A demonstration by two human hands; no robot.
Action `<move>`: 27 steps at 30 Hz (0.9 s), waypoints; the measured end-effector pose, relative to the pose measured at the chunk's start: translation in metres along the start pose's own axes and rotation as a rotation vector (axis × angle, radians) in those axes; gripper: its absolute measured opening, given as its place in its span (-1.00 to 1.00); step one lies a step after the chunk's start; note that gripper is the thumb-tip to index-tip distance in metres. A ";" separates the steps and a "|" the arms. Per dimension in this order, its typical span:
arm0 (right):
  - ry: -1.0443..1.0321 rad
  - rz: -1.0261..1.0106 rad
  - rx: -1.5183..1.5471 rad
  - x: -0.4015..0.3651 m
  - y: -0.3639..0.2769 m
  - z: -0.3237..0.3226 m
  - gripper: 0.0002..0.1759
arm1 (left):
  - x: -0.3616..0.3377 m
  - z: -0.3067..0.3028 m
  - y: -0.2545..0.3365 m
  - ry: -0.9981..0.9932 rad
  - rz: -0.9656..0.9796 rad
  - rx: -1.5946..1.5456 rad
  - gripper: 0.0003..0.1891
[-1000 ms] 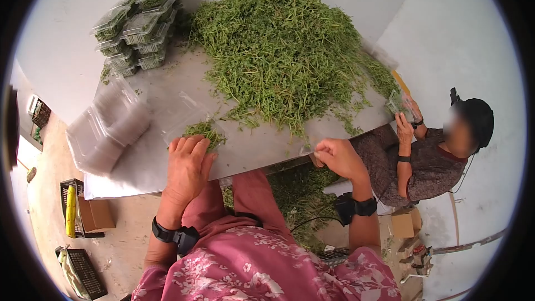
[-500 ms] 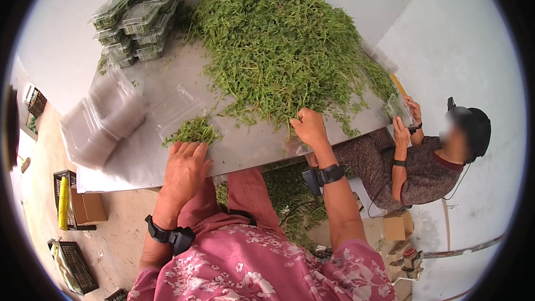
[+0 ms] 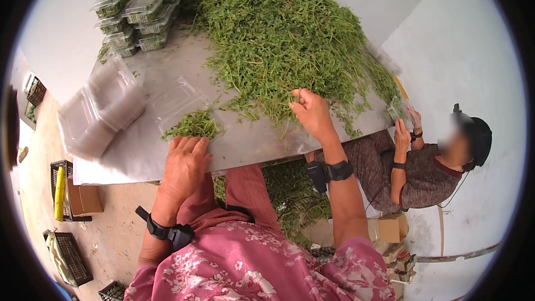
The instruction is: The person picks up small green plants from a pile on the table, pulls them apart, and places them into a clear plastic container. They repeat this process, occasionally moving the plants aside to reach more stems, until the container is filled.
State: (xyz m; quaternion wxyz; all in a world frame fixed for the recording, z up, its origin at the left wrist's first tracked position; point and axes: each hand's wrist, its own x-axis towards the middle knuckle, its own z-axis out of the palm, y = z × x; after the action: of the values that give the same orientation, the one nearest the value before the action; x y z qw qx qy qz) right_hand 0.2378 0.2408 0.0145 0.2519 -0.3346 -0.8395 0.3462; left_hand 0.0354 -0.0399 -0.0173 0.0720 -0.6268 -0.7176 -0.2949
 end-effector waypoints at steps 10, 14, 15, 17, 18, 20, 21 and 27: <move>-0.040 0.002 0.085 0.000 -0.012 0.011 -0.71 | -0.002 -0.001 0.003 0.063 0.011 0.005 -0.66; 0.062 -0.183 -0.064 0.003 -0.006 0.013 -0.71 | -0.002 -0.002 0.004 0.150 0.038 -0.008 -0.69; 0.057 -0.178 -0.062 0.004 -0.010 0.012 -0.72 | -0.001 -0.002 0.005 0.188 0.052 -0.014 -0.70; 0.042 -0.177 -0.039 0.003 -0.022 0.012 -0.77 | 0.000 -0.004 0.008 0.240 0.086 -0.033 -0.69; 0.033 -0.182 -0.018 0.002 -0.029 0.012 -0.81 | 0.000 -0.004 0.009 0.255 0.107 -0.046 -0.69; 0.013 -0.204 0.009 0.002 -0.038 0.016 -0.84 | -0.001 -0.003 0.011 0.262 0.141 -0.082 -0.68; 0.003 -0.223 0.014 0.003 -0.041 0.020 -0.84 | -0.002 -0.001 0.012 0.255 0.157 -0.105 -0.68; -0.116 -0.393 -0.275 0.004 -0.047 0.030 -0.81 | -0.007 0.006 0.014 0.221 0.203 -0.205 -0.69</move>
State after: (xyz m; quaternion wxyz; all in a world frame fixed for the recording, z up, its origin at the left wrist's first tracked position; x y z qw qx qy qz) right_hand 0.1975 0.2068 0.0317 0.2180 -0.1755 -0.9407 0.1916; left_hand 0.0517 -0.0421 -0.0204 0.1155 -0.6637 -0.6046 -0.4250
